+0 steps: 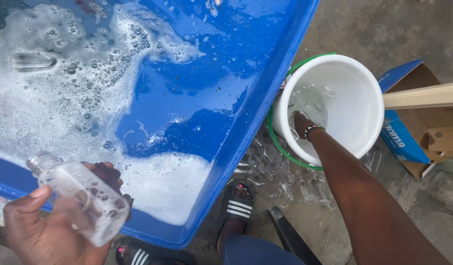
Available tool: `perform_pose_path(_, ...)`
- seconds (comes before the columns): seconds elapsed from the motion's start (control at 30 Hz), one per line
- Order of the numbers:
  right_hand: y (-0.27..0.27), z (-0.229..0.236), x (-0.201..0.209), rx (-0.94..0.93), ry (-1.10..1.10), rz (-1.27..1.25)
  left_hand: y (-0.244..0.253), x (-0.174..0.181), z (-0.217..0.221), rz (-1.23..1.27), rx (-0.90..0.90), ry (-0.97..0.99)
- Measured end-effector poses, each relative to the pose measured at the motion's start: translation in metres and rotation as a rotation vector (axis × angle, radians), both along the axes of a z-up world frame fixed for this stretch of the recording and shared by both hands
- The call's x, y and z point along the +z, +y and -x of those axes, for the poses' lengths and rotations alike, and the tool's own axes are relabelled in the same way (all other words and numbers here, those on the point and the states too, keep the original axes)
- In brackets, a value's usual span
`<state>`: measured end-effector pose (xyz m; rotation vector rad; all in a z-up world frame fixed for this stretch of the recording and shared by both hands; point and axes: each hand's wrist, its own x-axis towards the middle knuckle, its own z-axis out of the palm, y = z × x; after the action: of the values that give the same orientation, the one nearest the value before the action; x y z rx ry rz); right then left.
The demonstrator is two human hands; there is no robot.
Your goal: Wash and rinse small plastic bottles in a tub of soapy water using a cloth
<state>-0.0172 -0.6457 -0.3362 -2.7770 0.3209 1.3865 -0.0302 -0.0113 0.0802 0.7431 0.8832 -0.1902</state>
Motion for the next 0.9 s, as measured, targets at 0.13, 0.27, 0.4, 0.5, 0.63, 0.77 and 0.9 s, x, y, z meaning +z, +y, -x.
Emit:
perform_pose_path(0.13, 0.028, -0.006, 0.045, -0.005, -0.021, -0.017, -0.009, 0.006, -0.002, -0.051, 0.123, -0.001)
perform_pose_path(0.27, 0.036, -0.004, 0.065, 0.055, -0.023, 0.074, -0.002, -0.004, 0.002, -0.073, 0.022, -0.074)
perform_pose_path(0.4, 0.052, -0.001, 0.113, 0.013, 0.019, 0.116, -0.003, -0.012, -0.001, -0.023, -0.03, -0.164)
perform_pose_path(0.5, 0.045, 0.003, 0.136, -0.016, -0.129, 0.071, -0.014, 0.0, -0.013, -0.126, -0.08, -0.052)
perform_pose_path(0.63, 0.062, 0.001, 0.215, -0.234, -0.415, 0.049, -0.012, -0.03, -0.013, -0.162, -0.145, -0.074)
perform_pose_path(0.77, 0.085, -0.009, 0.287, -0.305, -0.794, -0.129, -0.012, -0.017, -0.014, -0.29, -0.265, -0.043)
perform_pose_path(0.9, 0.151, -0.035, 0.361, -0.54, -1.048, -0.553, -0.017, 0.014, -0.007, -0.256, -0.194, -0.166)
